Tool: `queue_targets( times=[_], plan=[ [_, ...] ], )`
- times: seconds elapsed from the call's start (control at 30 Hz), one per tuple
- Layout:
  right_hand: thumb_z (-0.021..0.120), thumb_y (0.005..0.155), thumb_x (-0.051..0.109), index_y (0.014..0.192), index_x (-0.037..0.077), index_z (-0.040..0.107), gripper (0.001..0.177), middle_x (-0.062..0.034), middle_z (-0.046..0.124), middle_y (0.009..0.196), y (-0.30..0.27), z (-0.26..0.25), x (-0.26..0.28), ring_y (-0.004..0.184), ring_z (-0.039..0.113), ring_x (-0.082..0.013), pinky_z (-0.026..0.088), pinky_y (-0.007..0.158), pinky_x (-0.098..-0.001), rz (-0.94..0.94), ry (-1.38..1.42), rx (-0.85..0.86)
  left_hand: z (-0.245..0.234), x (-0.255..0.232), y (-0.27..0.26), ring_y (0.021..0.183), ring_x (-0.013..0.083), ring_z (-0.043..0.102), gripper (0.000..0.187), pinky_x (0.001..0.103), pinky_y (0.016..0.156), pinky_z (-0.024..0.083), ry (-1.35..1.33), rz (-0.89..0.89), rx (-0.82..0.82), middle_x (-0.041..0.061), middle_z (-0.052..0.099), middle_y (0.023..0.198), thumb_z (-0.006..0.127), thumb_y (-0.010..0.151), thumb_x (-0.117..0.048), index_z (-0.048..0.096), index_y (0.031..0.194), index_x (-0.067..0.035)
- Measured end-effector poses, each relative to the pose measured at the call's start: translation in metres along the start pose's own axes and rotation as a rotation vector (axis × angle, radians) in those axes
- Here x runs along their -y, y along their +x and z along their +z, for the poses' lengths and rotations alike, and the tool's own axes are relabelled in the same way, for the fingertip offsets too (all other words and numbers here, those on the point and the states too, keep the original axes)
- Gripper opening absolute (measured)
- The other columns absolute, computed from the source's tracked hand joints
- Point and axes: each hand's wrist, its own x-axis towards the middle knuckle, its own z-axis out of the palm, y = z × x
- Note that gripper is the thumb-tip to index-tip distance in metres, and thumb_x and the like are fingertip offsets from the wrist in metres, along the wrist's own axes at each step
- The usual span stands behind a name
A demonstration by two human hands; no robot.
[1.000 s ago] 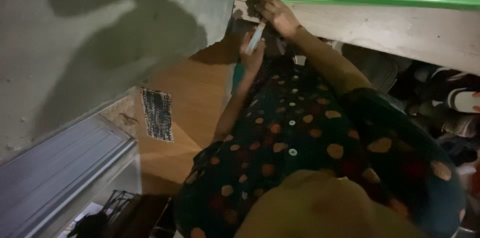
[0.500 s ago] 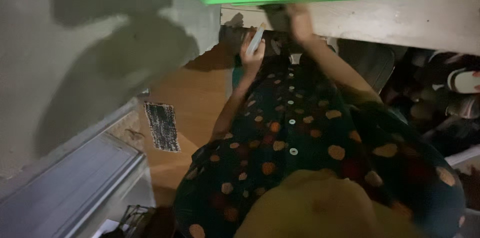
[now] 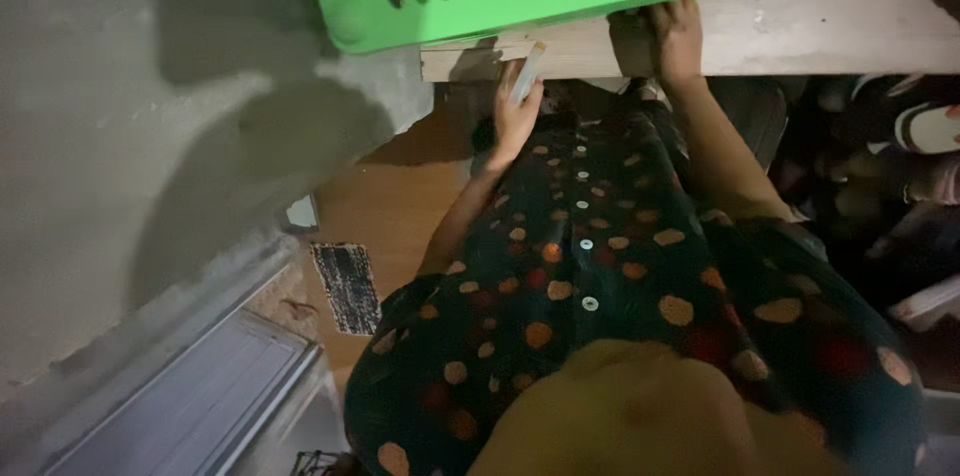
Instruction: The person cleans a green plastic shoe rack by spraying liquid from a spray bottle and wiping the surfaces with a cloth. The person wipes the top shelf, side edges, and legs of the rack, then wipes the wooden shelf underneath the rack.
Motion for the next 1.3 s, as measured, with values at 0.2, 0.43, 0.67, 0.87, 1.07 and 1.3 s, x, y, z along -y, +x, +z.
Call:
queue_targets(
  times=[0.2,0.43,0.67,0.87,1.07,1.3],
  plan=[
    [0.045,0.107,0.014,0.145,0.004,0.063,0.042,-0.0237,0.058,0.148,0.018,0.038,0.029,0.136,0.054,-0.0415,0.043,0.117,-0.0452,-0.110,0.245,-0.056,0.018,-0.024,0.013,0.078,0.0230,0.063,0.022,0.037,0.069,0.050,0.012,0.056,0.095,0.015,0.063,0.097,0.064,0.101,-0.015,0.065,0.115,0.002],
    [0.043,0.114,0.024,0.136,0.005,0.065,0.037,-0.0214,0.063,0.138,0.011,0.017,-0.017,0.127,0.056,-0.0403,0.043,0.107,-0.0481,0.031,0.624,-0.034,0.044,-0.050,0.013,0.070,0.0280,0.053,0.019,0.039,0.068,0.045,0.053,-0.096,0.168,0.014,0.053,0.083,0.067,0.105,-0.016,0.062,0.115,-0.001],
    [0.039,0.120,0.026,0.146,-0.002,0.055,0.042,-0.0249,0.048,0.156,-0.012,-0.053,-0.099,0.150,0.037,-0.0436,0.031,0.126,-0.0528,0.075,-0.042,-0.183,0.074,-0.056,0.005,0.080,0.0216,0.065,0.031,0.035,0.074,0.052,-0.049,-0.035,0.111,0.011,0.068,0.091,0.068,0.097,-0.017,0.058,0.120,0.001],
    [0.049,0.111,0.022,0.144,0.002,0.062,0.041,-0.0238,0.050,0.155,0.001,-0.035,-0.056,0.145,0.037,-0.0421,0.030,0.121,-0.0565,0.022,0.328,-0.058,0.103,-0.052,0.001,0.083,0.0221,0.066,0.048,0.036,0.074,0.053,-0.006,-0.051,0.102,0.013,0.069,0.093,0.070,0.097,-0.019,0.054,0.134,0.006],
    [0.055,0.107,0.018,0.131,0.007,0.070,0.030,-0.0159,0.065,0.137,0.010,-0.047,-0.059,0.125,0.061,-0.0347,0.049,0.110,-0.0467,-0.052,0.457,0.083,0.132,-0.052,0.000,0.082,0.0221,0.067,0.043,0.035,0.073,0.053,-0.025,-0.032,0.069,0.012,0.069,0.092,0.071,0.096,-0.016,0.055,0.131,0.003],
    [0.038,0.115,0.004,0.147,0.007,0.067,0.043,-0.0190,0.048,0.161,-0.019,-0.080,-0.166,0.148,0.033,-0.0410,0.032,0.119,-0.0559,0.054,0.216,-0.145,0.153,-0.081,-0.002,0.078,0.0222,0.065,0.031,0.035,0.072,0.052,-0.038,-0.012,0.067,0.012,0.067,0.088,0.071,0.096,-0.013,0.058,0.122,-0.001]
  ],
)
